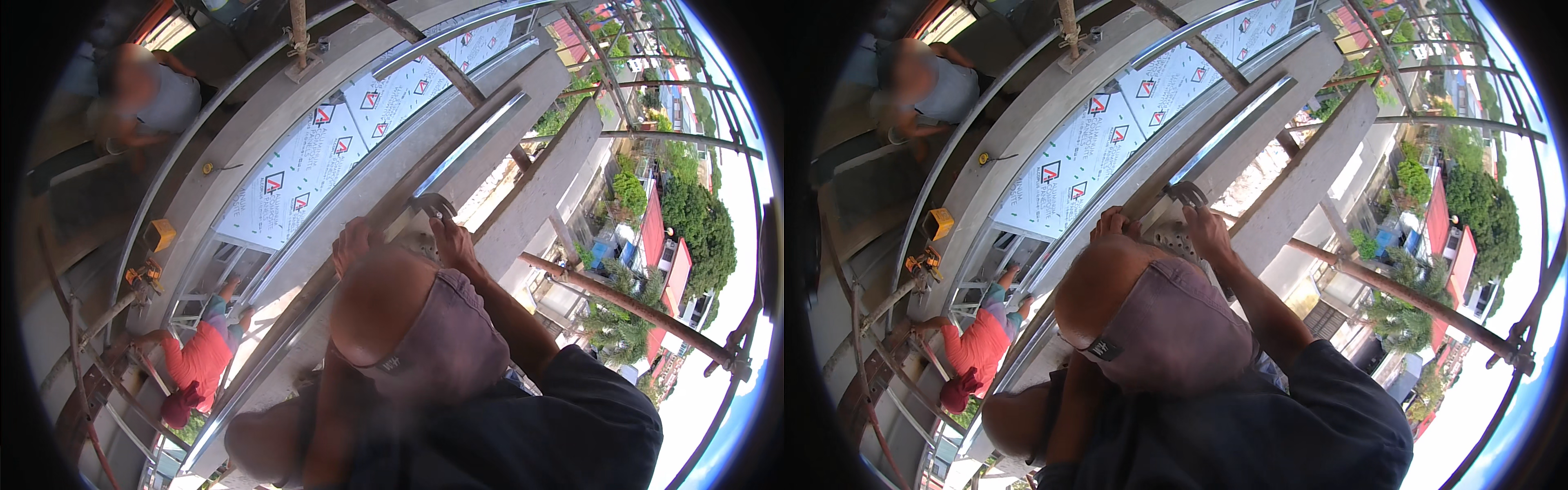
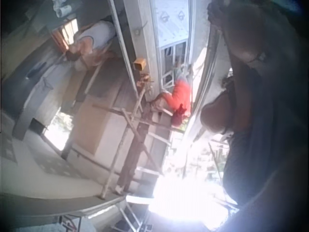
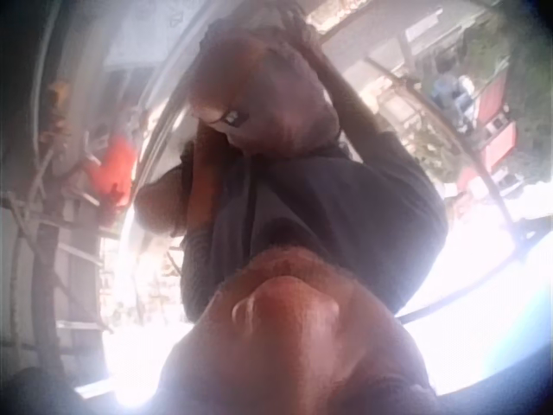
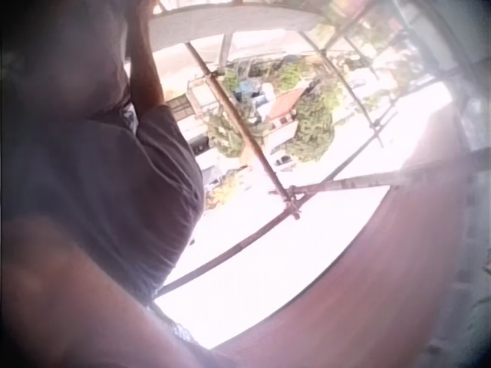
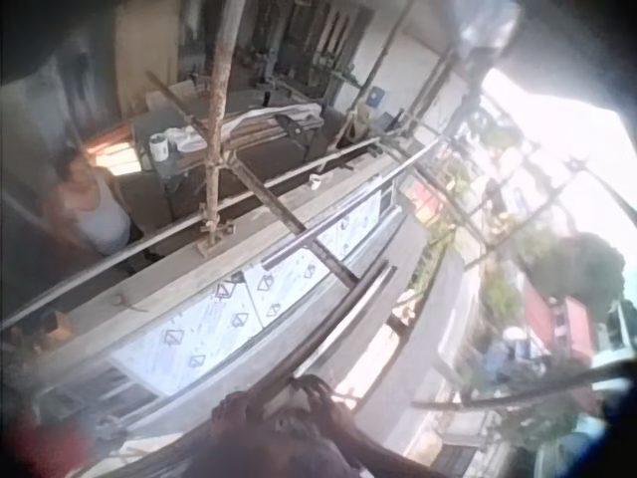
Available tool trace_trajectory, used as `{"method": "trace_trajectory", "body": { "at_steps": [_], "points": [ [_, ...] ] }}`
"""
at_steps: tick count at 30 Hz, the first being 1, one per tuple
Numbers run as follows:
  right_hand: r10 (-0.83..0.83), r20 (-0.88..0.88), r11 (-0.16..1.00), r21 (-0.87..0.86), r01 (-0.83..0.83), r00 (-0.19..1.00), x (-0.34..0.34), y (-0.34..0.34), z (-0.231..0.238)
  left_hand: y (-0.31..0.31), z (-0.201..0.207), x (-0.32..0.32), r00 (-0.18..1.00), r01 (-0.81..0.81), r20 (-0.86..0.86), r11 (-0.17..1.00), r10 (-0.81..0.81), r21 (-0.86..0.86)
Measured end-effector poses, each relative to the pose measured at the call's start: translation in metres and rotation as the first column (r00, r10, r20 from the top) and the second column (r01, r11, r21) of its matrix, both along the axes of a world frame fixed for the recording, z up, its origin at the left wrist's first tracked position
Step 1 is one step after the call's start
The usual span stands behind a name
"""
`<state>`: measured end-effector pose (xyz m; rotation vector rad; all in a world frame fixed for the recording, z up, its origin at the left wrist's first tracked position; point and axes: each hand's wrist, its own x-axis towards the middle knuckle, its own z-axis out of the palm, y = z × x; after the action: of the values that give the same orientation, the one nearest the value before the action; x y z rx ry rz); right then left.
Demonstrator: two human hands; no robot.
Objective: The person positions a long metal frame into a window opening on scaffolding, then uses a hammer to tap and secure the frame in place. Another worker is visible nearby on the scaffolding.
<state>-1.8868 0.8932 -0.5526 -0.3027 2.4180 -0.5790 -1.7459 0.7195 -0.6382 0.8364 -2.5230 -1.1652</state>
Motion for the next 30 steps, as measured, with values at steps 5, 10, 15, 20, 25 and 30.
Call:
{"method": "trace_trajectory", "body": {
  "at_steps": [5, 10, 15, 20, 25, 30],
  "points": [
    [0.130, -0.149, 0.990, -0.041, -0.137, 0.980, 0.002, 0.003, -0.003, -0.018, 0.010, 0.036, 0.999, 0.034, 0.043, 0.988, -0.028, -0.153],
    [-0.080, -0.082, 0.993, -0.091, 0.073, 0.993, 0.010, 0.015, -0.010, -0.026, 0.023, 0.099, 0.980, 0.111, 0.187, 0.965, -0.067, -0.237],
    [-0.109, -0.289, 0.981, -0.186, 0.056, 0.951, -0.012, 0.042, -0.050, -0.010, 0.024, 0.032, 0.987, 0.062, 0.144, 0.994, -0.074, 0.086],
    [-0.298, -0.107, 0.946, -0.168, 0.278, 0.948, -0.035, 0.028, -0.024, -0.002, -0.012, 0.019, 0.998, 0.058, -0.019, 0.997, -0.059, -0.047],
    [-0.260, -0.230, 0.933, -0.309, 0.183, 0.938, -0.020, 0.028, -0.001, 0.007, 0.012, 0.012, 0.993, 0.080, 0.089, 0.994, -0.073, -0.075],
    [-0.229, -0.139, 0.962, -0.187, 0.201, 0.963, -0.033, 0.018, -0.023, -0.009, -0.003, 0.013, 0.997, 0.031, -0.074, 0.999, -0.032, -0.018]
  ]
}}
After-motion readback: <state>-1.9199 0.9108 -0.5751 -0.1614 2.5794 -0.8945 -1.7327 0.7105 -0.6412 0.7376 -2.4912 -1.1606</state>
